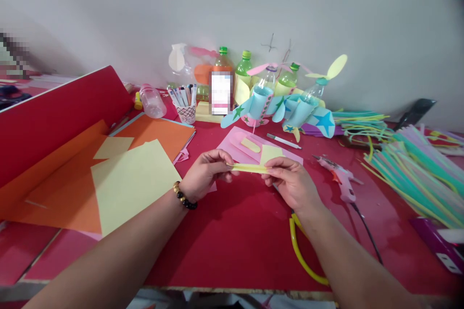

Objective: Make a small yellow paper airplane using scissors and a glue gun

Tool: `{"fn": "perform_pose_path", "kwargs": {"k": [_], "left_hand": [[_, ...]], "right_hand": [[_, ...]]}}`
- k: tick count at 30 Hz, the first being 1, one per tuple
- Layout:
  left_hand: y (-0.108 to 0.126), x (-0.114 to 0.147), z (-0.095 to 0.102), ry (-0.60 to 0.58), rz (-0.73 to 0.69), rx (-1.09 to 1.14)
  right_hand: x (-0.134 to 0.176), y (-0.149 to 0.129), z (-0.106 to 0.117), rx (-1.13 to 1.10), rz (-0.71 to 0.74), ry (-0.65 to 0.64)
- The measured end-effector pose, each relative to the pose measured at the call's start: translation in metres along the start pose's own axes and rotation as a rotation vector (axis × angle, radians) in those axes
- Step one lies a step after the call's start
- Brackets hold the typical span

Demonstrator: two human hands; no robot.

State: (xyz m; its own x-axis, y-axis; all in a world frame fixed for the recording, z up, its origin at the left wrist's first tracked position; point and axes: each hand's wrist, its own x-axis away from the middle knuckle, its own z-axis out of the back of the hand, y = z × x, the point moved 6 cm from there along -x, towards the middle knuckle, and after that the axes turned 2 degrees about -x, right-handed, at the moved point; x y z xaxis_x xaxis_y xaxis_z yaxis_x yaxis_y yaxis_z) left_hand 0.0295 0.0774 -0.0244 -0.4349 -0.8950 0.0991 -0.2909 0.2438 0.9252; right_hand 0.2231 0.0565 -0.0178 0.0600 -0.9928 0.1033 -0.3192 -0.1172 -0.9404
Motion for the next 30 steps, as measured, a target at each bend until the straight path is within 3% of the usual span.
{"fn": "perform_pose_path", "kwargs": {"k": [7,12,20,30], "left_hand": [[-0.002,0.003,-0.004,-0.028,0.066,-0.009],[-0.003,0.004,-0.012,-0.186,0.167,-0.002],[-0.016,0.016,-0.034,-0.442,0.278,-0.371],[-0.014,0.014,-0.031,-0.398,0.257,-0.387]], "right_hand": [[0.001,-0.001,0.002,0.034,0.082,-0.057],[0.006,-0.009,-0.002,0.258,0.169,-0.136],[0.016,-0.010,-0.032,0.567,0.180,-0.389],[0.012,0.003,-0.028,0.291,-0.033,-0.397]]}}
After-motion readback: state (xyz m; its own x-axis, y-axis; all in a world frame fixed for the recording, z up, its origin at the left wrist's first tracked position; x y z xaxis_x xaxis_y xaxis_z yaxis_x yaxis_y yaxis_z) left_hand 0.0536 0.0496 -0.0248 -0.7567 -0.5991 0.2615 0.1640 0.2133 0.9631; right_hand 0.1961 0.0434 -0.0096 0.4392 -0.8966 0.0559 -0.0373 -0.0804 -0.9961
